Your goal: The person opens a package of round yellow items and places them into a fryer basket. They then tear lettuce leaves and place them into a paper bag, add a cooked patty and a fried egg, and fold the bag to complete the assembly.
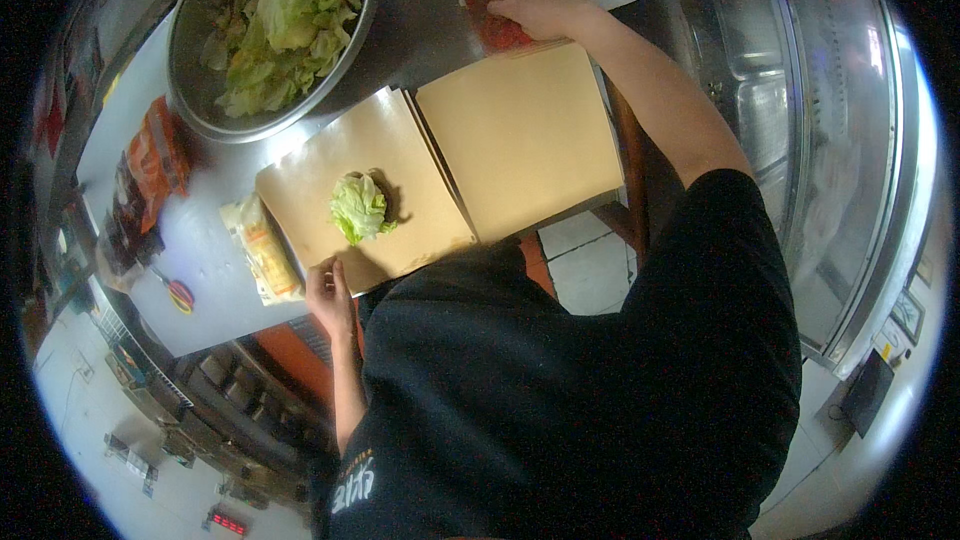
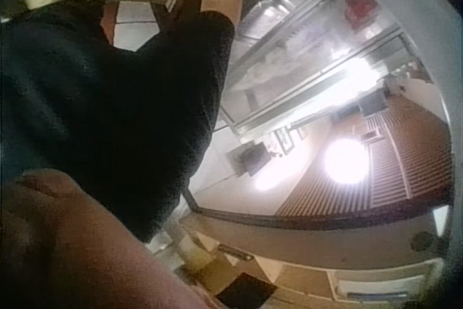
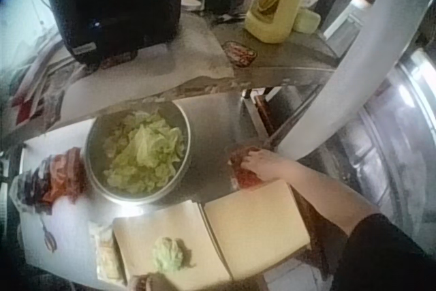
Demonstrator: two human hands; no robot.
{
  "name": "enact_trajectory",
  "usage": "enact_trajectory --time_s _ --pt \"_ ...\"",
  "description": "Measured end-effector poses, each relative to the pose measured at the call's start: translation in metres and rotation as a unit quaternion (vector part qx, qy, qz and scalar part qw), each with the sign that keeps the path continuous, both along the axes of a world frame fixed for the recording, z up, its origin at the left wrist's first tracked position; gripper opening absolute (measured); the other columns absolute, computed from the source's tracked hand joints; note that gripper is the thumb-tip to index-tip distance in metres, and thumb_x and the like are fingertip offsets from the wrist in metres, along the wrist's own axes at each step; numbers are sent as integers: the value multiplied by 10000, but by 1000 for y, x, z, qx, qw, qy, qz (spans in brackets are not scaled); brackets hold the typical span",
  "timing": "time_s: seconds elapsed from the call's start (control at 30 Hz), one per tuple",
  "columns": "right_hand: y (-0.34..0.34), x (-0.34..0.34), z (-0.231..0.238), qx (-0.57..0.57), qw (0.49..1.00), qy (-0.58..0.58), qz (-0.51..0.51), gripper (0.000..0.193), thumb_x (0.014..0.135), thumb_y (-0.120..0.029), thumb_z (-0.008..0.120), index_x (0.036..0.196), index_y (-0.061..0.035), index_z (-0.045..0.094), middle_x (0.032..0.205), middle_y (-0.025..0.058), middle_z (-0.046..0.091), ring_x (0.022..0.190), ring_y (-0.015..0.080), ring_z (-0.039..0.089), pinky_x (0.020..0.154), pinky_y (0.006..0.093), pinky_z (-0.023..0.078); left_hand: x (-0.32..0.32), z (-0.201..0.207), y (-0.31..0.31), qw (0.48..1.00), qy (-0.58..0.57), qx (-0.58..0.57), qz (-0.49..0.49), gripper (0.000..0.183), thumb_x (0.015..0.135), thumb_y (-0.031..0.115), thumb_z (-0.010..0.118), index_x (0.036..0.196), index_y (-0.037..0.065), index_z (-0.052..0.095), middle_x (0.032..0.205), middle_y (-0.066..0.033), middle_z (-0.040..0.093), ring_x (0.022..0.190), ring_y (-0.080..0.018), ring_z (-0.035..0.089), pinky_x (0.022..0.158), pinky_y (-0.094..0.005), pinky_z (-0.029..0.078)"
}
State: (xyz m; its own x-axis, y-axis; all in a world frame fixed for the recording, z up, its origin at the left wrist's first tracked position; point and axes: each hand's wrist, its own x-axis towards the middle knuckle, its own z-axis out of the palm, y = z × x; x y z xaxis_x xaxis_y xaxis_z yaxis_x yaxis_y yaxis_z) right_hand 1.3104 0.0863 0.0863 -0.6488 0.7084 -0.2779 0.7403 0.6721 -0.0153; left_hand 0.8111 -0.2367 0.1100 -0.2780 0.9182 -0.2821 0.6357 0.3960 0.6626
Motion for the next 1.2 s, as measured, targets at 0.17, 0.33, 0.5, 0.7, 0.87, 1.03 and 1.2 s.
enact_trajectory --time_s 0.17,0.33,0.5,0.7,0.87,1.03,1.2 --pt "7 6 14 -53 996 -54 -43 364 841 -42 687 1203 -32 723 1219 156 716 1158 340 668 998 448 544 -1 2 0 1000 2 0 -2 133 996 138 720 1018 8 738 908 -79 678 686 -148 639 606 -283 520" --pt "6 17 33 -80 976 72 -190 246 882 -107 713 1114 -43 761 1099 181 750 1031 358 719 941 460 565 1 2 1 1000 -6 18 -2 128 993 134 722 1010 8 735 906 -77 677 691 -142 636 610 -277 523" --pt "1 20 51 -77 934 178 -299 244 954 -198 732 1155 -65 778 1036 125 777 960 247 731 860 384 565 0 -1 2 1000 -13 17 -9 119 991 123 721 1009 7 736 914 -77 675 702 -138 638 611 -280 527" --pt "-21 8 80 -168 788 396 -440 284 997 -238 727 1163 -9 763 955 71 776 802 122 711 758 270 577 0 4 7 999 -38 4 -2 115 992 115 718 1018 6 742 926 -72 679 701 -131 635 610 -279 527" --pt "-58 -32 124 -236 652 544 -472 294 1027 -158 682 1253 29 701 979 68 744 778 125 663 735 266 544 21 45 38 997 -67 2 -33 108 998 100 708 1051 15 748 965 -56 696 747 -107 653 600 -261 526" --pt "-125 -120 189 -343 539 697 -325 313 983 -184 739 1221 10 683 919 61 686 753 171 678 690 298 556 68 127 81 860 -491 -130 -47 307 1014 116 690 1299 5 664 1184 -105 716 917 -149 701 773 -287 587" --pt "-176 -195 249 -506 313 804 -2 234 946 -124 770 1116 -9 657 1024 196 711 880 282 759 752 355 662 78 214 90 620 -769 -9 -156 404 890 91 832 1215 -99 686 1063 -224 747 861 -251 760 719 -344 625"
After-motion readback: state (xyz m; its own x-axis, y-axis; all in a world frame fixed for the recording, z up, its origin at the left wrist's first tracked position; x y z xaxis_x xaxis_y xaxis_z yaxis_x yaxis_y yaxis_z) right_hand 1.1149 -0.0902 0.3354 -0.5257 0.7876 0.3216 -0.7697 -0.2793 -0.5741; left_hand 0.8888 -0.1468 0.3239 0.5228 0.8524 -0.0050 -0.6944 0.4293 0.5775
